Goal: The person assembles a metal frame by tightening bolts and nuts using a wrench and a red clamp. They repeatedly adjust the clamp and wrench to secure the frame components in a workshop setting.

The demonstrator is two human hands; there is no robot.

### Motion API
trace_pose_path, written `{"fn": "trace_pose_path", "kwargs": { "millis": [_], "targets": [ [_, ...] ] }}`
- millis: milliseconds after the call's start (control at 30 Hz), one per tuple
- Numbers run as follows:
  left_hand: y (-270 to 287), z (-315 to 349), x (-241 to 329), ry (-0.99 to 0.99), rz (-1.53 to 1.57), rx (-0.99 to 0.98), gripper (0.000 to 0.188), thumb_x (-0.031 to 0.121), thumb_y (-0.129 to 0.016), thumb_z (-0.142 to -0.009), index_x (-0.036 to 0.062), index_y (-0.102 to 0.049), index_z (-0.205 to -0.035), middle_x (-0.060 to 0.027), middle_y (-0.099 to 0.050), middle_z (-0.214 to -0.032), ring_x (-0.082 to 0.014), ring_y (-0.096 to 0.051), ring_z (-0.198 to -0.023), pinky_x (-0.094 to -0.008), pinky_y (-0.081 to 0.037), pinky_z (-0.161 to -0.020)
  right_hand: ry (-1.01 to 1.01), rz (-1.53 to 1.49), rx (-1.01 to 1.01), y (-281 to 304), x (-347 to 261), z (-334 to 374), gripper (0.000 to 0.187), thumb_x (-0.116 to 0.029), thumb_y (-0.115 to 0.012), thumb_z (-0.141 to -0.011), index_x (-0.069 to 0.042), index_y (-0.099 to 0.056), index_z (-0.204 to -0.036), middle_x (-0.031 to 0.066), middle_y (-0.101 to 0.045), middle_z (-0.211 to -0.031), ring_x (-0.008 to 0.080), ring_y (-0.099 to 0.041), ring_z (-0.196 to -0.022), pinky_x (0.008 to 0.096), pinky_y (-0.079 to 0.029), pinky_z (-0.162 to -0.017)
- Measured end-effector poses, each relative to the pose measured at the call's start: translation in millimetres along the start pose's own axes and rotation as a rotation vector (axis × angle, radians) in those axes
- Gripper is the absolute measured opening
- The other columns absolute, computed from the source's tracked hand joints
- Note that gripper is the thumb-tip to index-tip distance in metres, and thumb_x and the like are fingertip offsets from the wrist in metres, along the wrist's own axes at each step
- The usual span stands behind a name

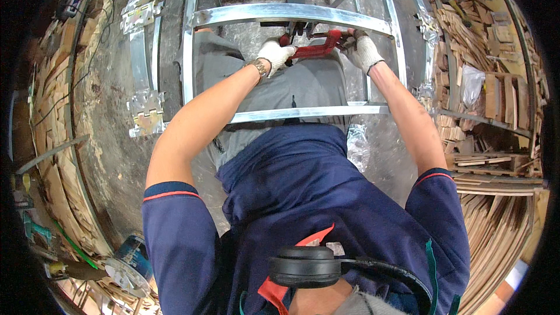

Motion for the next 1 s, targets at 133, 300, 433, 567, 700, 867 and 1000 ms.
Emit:
{"fn": "trace_pose_path", "kwargs": {
  "millis": [133,300,433,567,700,867,1000],
  "targets": [
    [3.4,-1.3,-4.1,-0.055,0.036,0.011,0.025,0.025,-0.073,-0.089,0.0001,-0.068,-0.092,-0.0054,-0.063,-0.077,-0.0140,-0.056,-0.063,-0.0327,-0.045,-0.054,0.006,0.073,0.055,-12.6,1.6,7.5,0.014,-0.018,-0.053,-0.104,-0.006,-0.059,-0.107,0.0179,-0.069,-0.106,0.0340,-0.068,-0.094,0.0533,-0.056,-0.091],
    [3.1,-8.3,-3.6,-0.137,-0.033,0.017,0.021,0.021,-0.072,-0.089,0.0016,-0.066,-0.087,-0.0048,-0.062,-0.071,-0.0147,-0.054,-0.058,-0.0331,-0.043,-0.052,-0.034,0.124,0.065,0.9,3.8,7.8,0.015,-0.020,-0.055,-0.102,-0.006,-0.060,-0.100,0.0185,-0.070,-0.101,0.0336,-0.068,-0.092,0.0493,-0.058,-0.088],
    [10.1,-21.3,-21.7,-0.140,-0.088,0.031,0.021,0.021,-0.072,-0.090,0.0020,-0.065,-0.085,-0.0042,-0.061,-0.068,-0.0144,-0.053,-0.054,-0.0330,-0.042,-0.051,-0.038,0.104,0.099,-8.1,8.9,10.5,0.019,-0.022,-0.052,-0.104,-0.006,-0.059,-0.097,0.0198,-0.069,-0.100,0.0342,-0.068,-0.091,0.0498,-0.057,-0.088],
    [1.0,-6.1,-2.5,-0.091,0.021,-0.024,0.023,0.023,-0.073,-0.090,0.0020,-0.065,-0.086,-0.0030,-0.061,-0.068,-0.0133,-0.054,-0.054,-0.0317,-0.042,-0.051,-0.002,0.109,0.135,5.1,7.5,10.5,0.025,-0.025,-0.048,-0.106,-0.005,-0.059,-0.099,0.0187,-0.068,-0.097,0.0328,-0.066,-0.087,0.0472,-0.056,-0.082],
    [7.4,3.6,2.6,-0.051,0.006,-0.057,0.025,0.027,-0.076,-0.090,0.0040,-0.066,-0.089,-0.0013,-0.062,-0.070,-0.0117,-0.055,-0.059,-0.0288,-0.043,-0.054,-0.020,0.203,0.145,-12.6,6.7,20.0,0.025,-0.026,-0.047,-0.107,-0.005,-0.060,-0.101,0.0140,-0.067,-0.092,0.0282,-0.065,-0.082,0.0428,-0.056,-0.076],
    [-1.8,27.1,27.6,0.045,0.025,-0.283,0.026,0.030,-0.077,-0.089,0.0066,-0.067,-0.090,-0.0012,-0.065,-0.080,-0.0102,-0.058,-0.066,-0.0266,-0.045,-0.059,0.091,0.325,0.224,2.7,-3.3,10.5,0.020,-0.025,-0.052,-0.104,-0.009,-0.063,-0.099,0.0086,-0.067,-0.090,0.0229,-0.064,-0.079,0.0388,-0.054,-0.073],
    [3.5,33.1,30.1,0.086,0.113,-0.337,0.031,0.034,-0.078,-0.088,0.0058,-0.066,-0.093,-0.0020,-0.066,-0.084,-0.0092,-0.061,-0.071,-0.0259,-0.052,-0.061,0.187,0.439,0.256,-2.0,-8.0,6.3,0.021,-0.026,-0.050,-0.104,-0.013,-0.064,-0.096,0.0094,-0.069,-0.093,0.0229,-0.066,-0.080,0.0360,-0.052,-0.065]
  ]
}}
Point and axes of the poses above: each hand's wrist, its own z-axis away from the middle knuckle, its own y-axis out of the back of the hand, x = y × z, the point moved 3 cm from there along -z, towards the middle knuckle
